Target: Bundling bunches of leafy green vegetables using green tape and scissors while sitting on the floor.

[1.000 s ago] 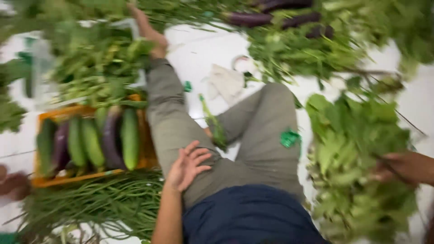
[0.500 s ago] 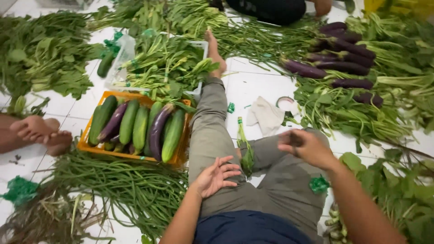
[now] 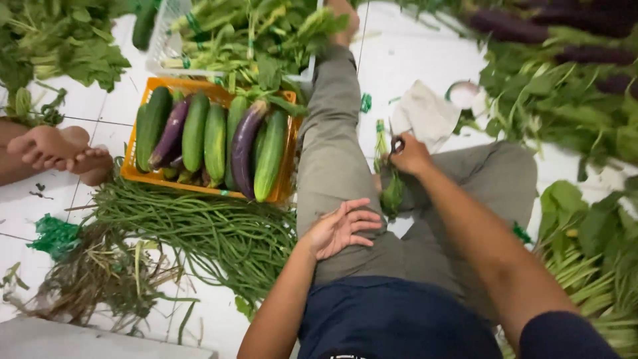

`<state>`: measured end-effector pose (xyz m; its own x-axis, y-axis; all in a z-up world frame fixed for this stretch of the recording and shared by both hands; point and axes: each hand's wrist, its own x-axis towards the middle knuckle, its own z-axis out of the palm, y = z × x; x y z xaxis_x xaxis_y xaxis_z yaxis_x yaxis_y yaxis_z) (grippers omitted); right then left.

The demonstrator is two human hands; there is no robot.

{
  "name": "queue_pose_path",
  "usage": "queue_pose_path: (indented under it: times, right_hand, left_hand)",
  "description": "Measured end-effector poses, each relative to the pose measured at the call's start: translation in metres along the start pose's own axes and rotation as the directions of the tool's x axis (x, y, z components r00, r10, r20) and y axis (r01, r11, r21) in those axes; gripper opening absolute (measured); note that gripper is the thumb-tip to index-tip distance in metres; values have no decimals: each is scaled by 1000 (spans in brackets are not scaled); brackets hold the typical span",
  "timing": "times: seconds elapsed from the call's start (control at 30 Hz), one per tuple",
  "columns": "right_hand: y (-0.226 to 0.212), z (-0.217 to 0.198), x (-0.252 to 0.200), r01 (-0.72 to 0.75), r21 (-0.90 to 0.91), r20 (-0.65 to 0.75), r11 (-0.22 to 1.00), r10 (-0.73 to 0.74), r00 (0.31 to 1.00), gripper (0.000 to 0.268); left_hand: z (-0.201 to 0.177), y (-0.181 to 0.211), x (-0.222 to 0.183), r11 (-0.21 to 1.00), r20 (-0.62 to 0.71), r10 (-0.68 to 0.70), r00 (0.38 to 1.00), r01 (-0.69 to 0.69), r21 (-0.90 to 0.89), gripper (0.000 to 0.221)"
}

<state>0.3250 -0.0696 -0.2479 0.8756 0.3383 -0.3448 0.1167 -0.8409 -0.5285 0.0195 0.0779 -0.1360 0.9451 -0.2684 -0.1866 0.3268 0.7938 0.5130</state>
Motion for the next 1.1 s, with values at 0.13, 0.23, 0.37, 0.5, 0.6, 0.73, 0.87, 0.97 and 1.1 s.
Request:
queue_pose_path:
  times: [0.13, 0.23, 0.37, 0.5, 0.6, 0.73, 0.87, 0.97, 1.1]
  right_hand:
    - [-43, -39, -24, -43, 147, 71, 988, 32, 997, 48]
    - [-57, -41, -19, -71, 193, 85, 979, 55, 995, 49]
    - [-63, -22, -19, -99, 107, 59, 989, 93, 994, 31]
    - [-38, -8, -16, 60, 471, -127, 880, 0, 992, 38]
    - [-50, -32, -62, 295, 700, -285, 651, -124, 950, 36]
    - [-55, -70, -153, 537, 649, -462, 538, -282, 841, 33]
    - [-50, -123, -266, 491, 621, -434, 611, -253, 865, 37]
    - [-34, -157, -330, 355, 647, -291, 675, -212, 933, 38]
    - [-17, -168, -371, 206, 769, -135, 605, -161, 978, 38]
  left_hand:
    - [-1, 6, -9, 999, 7, -26, 1000, 27, -29, 59]
    - [-7, 5, -10, 997, 15, -10, 1000, 11, -78, 60]
    - [-10, 5, -10, 992, 32, 6, 999, -2, -127, 62]
    - [-12, 5, -3, 995, 69, -1, 998, 8, -101, 62]
    - [-1, 9, -7, 997, 55, 22, 998, -18, -74, 60]
    - [1, 2, -7, 995, 48, 93, 995, -90, -50, 56]
    - [40, 0, 6, 947, -79, 200, 977, -172, 272, 50]
    - [123, 8, 4, 808, -39, 247, 968, -184, 560, 45]
    - [194, 7, 8, 788, 90, 192, 977, -208, 579, 44]
